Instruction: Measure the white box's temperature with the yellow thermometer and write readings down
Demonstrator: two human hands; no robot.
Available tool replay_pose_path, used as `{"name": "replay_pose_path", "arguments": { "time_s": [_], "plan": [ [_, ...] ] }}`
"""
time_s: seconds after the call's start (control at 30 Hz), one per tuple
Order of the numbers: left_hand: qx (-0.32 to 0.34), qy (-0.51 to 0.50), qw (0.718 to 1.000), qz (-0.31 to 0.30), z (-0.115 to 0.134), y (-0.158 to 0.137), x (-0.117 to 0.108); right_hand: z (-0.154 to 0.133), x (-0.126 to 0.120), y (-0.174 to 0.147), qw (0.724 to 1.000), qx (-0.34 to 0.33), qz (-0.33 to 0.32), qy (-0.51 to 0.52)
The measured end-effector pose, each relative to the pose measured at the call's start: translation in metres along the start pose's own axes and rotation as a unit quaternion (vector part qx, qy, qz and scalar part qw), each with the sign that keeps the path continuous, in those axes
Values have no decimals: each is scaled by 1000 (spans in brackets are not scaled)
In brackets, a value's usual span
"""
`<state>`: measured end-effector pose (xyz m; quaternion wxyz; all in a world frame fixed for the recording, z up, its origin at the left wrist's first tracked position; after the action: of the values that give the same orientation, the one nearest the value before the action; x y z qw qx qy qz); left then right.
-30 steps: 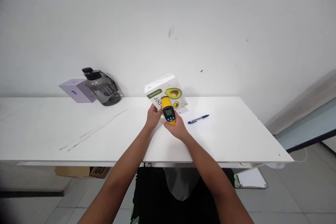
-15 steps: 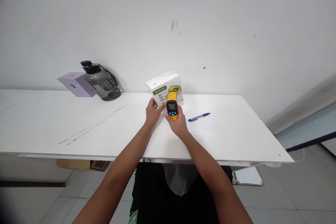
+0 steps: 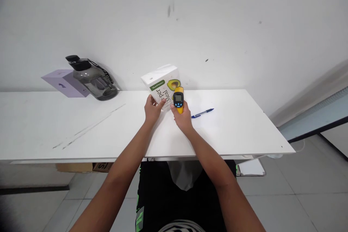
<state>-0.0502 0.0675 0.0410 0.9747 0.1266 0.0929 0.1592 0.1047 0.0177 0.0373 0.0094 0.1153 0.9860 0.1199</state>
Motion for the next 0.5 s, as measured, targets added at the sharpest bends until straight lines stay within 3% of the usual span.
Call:
{"name": "replay_pose_path", "arguments": {
  "time_s": [0.5],
  "plan": [
    [5,-12,1000,-6,2,-1,1,0,1,-2,1000,-3,-15,0]
  ]
}}
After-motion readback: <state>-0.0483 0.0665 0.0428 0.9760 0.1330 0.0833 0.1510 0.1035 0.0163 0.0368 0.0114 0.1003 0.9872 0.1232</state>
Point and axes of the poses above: each hand's wrist, its own y-axis towards the middle knuckle, its own x-axis out of the palm, z = x × y, the point moved 4 cm from there along y, towards the middle knuckle, and after that the axes turned 6 degrees about -x, right-handed, at the moved point
